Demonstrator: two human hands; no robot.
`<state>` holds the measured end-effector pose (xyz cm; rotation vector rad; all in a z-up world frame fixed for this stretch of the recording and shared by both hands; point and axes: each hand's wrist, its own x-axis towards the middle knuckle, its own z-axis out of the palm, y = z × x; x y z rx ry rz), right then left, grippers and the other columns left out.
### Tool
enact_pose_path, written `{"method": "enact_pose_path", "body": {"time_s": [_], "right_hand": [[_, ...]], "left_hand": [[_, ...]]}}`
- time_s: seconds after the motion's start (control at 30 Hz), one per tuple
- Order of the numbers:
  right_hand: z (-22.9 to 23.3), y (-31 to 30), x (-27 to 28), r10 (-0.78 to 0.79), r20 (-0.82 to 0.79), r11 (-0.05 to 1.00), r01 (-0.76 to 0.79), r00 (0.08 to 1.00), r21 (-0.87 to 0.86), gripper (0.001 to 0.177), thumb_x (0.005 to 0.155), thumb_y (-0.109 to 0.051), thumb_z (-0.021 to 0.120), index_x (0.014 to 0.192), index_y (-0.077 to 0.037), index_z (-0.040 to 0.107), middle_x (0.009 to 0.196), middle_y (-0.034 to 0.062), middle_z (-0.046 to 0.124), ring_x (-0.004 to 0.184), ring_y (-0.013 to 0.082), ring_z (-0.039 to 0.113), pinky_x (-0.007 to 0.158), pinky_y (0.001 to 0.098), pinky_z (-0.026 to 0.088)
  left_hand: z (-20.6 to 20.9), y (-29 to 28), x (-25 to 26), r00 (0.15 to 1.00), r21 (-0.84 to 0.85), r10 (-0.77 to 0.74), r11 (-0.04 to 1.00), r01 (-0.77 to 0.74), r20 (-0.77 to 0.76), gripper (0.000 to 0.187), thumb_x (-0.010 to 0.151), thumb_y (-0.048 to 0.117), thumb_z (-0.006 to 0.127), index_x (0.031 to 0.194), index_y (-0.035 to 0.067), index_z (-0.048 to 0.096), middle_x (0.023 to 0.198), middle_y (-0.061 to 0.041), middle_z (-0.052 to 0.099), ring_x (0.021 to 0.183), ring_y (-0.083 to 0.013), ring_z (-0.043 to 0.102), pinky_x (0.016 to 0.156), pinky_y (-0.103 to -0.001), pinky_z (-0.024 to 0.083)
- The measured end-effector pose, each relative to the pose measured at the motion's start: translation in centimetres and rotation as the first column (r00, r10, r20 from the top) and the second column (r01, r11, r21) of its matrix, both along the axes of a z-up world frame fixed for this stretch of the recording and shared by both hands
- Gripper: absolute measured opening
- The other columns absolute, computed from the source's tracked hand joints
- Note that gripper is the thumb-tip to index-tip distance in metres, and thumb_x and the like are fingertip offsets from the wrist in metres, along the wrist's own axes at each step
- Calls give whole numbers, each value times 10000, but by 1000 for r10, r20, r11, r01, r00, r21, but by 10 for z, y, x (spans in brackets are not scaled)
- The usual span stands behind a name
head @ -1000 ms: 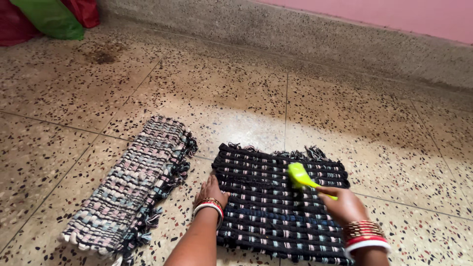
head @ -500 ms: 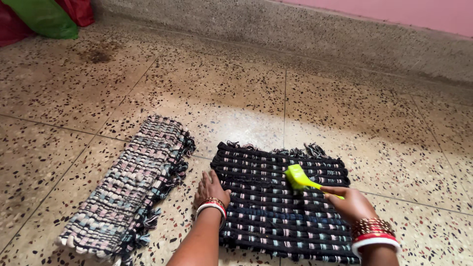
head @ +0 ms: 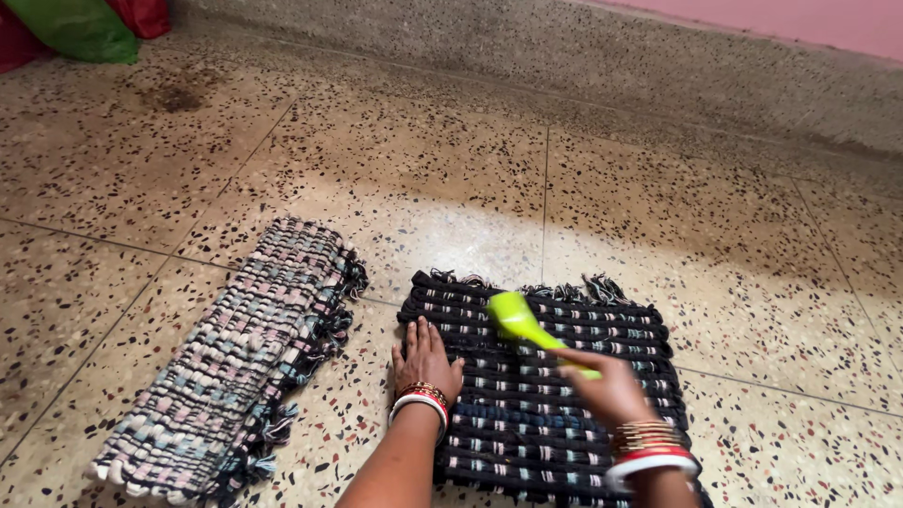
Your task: The person brushes dust or debris off a dark woven mat using a lime-green hand brush while seated on the floor.
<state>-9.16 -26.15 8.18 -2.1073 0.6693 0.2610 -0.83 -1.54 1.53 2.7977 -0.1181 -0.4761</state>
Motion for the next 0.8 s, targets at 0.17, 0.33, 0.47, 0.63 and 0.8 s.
{"method": "enact_pose_path", "body": {"time_s": [0.17, 0.33, 0.47, 0.63, 0.8], "right_hand": [[18, -38, -15, -134, 7, 983, 134, 991, -124, 322, 962, -209, 676, 1262, -271, 777, 615, 55, 605, 406, 79, 350, 392, 267, 276], [4, 65, 22, -8, -20, 1000, 8, 1000, 24, 332, 933, -246, 654, 1241, -332, 742, 666, -35, 733, 422, 58, 395, 402, 247, 350], [-28, 123, 28, 375, 639, 922, -195, 671, -336, 264, 989, -317, 728, 1252, -342, 736, 765, -13, 740, 531, -38, 549, 477, 184, 438], [-14, 59, 24, -150, 2, 988, 150, 989, -37, 293, 951, -254, 663, 1198, -356, 783, 706, -17, 747, 422, 65, 347, 397, 253, 299], [9, 42, 12, -150, 100, 978, 163, 984, -133, 294, 964, -252, 672, 1233, -328, 765, 640, 39, 687, 417, 65, 360, 395, 260, 269]], "left_hand": [[-1, -2, 2, 1000, -6, -5, 1000, 5, -10, 843, 976, 483, 553, 1600, 90, 145, 1711, -46, 14, 1572, -216, 12, 1250, -512, 94], [1, -3, -1, 1000, -5, -2, 1000, 2, 3, 836, 980, 470, 555, 1598, 78, 150, 1712, -56, 26, 1573, -229, 18, 1251, -515, 87], [5, 1, -5, 1000, -47, -3, 999, 4, 6, 881, 979, 478, 560, 1603, 50, 109, 1703, -82, 15, 1567, -242, -1, 1251, -516, 60], [3, -3, 1, 999, -8, -20, 1000, 20, -27, 840, 997, 472, 519, 1605, 79, 95, 1709, -54, -6, 1570, -226, -11, 1258, -490, 55], [1, -4, 3, 999, -15, -18, 1000, 18, -34, 836, 997, 470, 520, 1606, 82, 99, 1714, -48, -16, 1573, -218, -16, 1257, -490, 55]]}}
